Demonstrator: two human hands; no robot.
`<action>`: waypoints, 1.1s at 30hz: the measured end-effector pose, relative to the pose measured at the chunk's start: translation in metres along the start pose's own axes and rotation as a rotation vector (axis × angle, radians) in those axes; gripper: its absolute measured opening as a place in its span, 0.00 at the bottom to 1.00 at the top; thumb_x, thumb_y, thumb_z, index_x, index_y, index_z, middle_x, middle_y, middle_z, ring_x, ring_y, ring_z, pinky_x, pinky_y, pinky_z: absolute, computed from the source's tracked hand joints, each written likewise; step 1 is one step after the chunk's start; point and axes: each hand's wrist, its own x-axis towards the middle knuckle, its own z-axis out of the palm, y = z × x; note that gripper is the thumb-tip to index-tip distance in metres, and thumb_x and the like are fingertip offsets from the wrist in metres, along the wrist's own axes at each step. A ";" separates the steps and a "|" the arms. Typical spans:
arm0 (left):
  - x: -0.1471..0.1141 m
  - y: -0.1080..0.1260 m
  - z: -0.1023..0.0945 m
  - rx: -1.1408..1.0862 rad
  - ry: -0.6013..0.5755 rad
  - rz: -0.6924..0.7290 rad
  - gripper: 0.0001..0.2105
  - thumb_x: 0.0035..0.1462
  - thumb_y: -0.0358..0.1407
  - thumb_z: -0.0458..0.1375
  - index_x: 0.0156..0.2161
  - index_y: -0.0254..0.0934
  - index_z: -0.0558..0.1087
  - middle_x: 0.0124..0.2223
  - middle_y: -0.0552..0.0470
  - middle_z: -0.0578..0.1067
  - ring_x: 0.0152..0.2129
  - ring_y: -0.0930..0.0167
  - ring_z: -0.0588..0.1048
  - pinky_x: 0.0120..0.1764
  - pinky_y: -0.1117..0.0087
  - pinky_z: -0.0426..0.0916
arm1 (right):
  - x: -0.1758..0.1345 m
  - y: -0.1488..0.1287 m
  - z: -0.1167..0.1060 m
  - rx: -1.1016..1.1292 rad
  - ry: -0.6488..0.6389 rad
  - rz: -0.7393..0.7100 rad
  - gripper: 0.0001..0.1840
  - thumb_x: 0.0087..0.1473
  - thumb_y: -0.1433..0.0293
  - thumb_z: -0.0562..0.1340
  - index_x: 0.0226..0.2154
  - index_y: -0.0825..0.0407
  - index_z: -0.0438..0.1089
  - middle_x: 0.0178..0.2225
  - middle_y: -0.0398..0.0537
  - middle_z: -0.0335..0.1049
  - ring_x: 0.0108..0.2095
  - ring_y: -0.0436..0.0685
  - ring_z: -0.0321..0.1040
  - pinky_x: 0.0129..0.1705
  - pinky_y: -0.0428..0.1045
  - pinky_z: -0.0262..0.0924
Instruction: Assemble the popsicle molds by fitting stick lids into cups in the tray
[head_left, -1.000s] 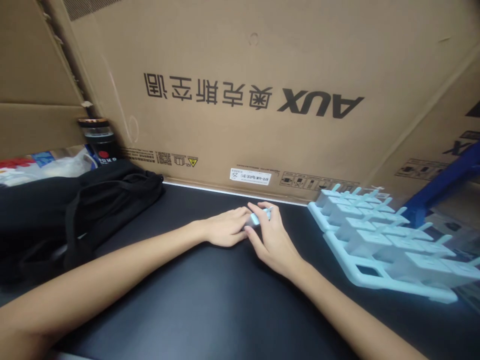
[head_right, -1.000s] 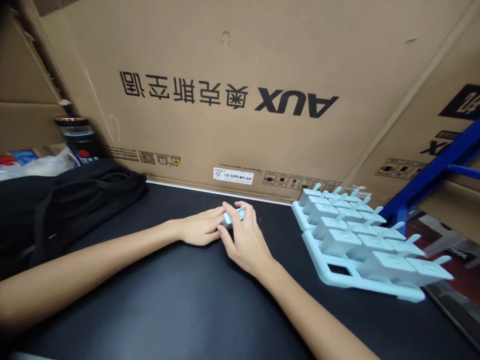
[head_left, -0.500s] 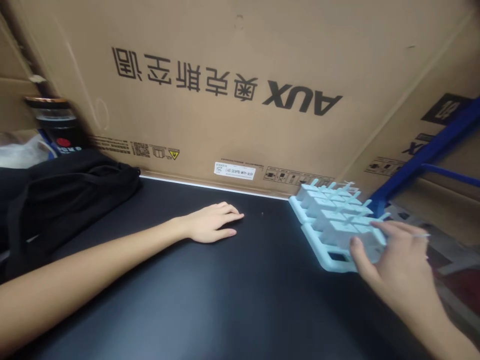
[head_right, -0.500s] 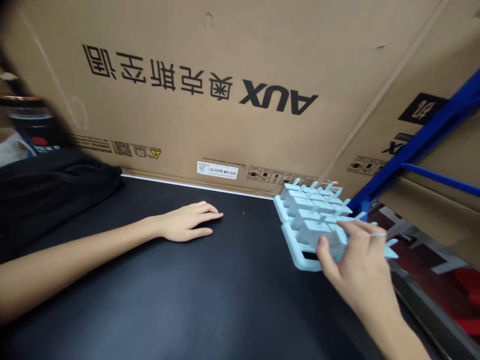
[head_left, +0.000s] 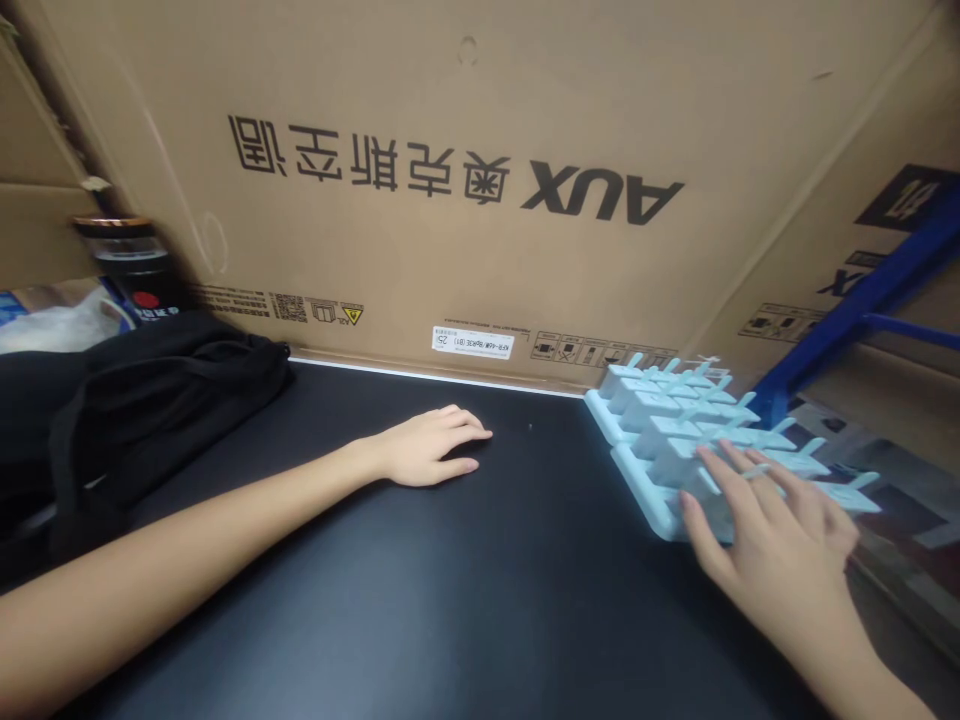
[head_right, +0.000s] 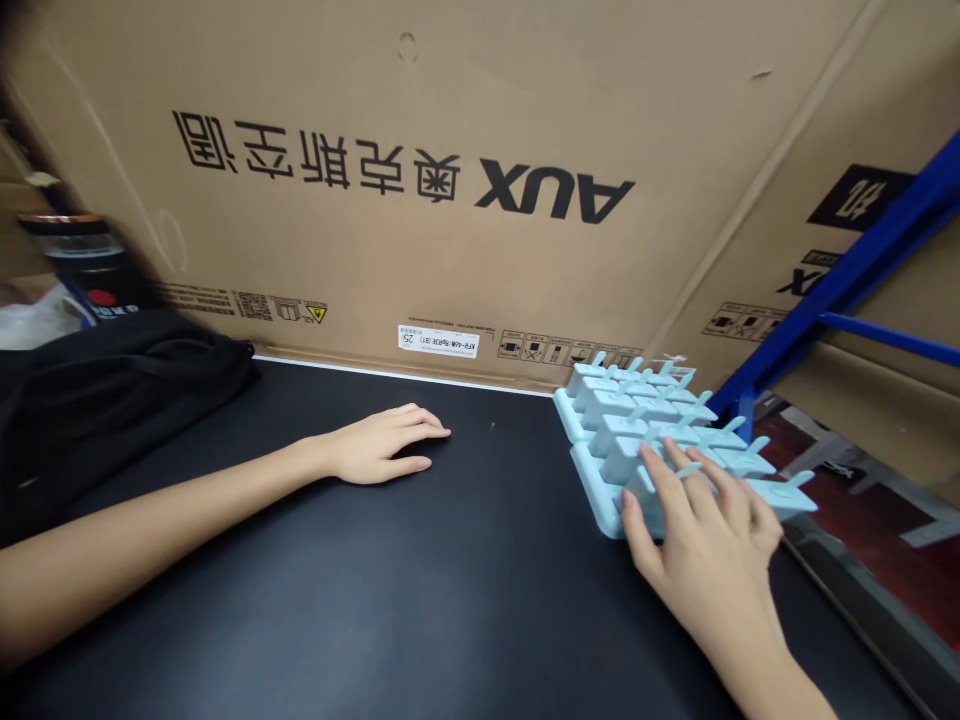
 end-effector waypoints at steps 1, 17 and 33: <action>0.000 0.000 0.000 0.005 -0.006 -0.002 0.23 0.66 0.45 0.53 0.63 0.42 0.65 0.58 0.43 0.70 0.53 0.59 0.68 0.57 0.57 0.61 | 0.001 -0.001 0.000 -0.034 0.003 -0.023 0.28 0.61 0.61 0.55 0.60 0.56 0.63 0.56 0.66 0.67 0.59 0.75 0.60 0.60 0.71 0.49; -0.004 0.024 -0.008 0.009 0.072 0.094 0.24 0.66 0.45 0.53 0.64 0.43 0.61 0.59 0.42 0.68 0.54 0.59 0.68 0.58 0.56 0.62 | 0.021 -0.079 -0.027 0.056 -0.023 -0.093 0.25 0.59 0.66 0.57 0.59 0.51 0.63 0.50 0.62 0.72 0.55 0.69 0.67 0.63 0.73 0.47; -0.018 -0.010 -0.014 -0.120 0.329 -0.011 0.15 0.66 0.40 0.53 0.55 0.42 0.59 0.51 0.45 0.67 0.41 0.67 0.71 0.46 0.60 0.70 | 0.076 -0.052 -0.027 0.146 0.398 0.040 0.35 0.51 0.66 0.63 0.61 0.46 0.53 0.55 0.61 0.63 0.60 0.70 0.57 0.63 0.72 0.43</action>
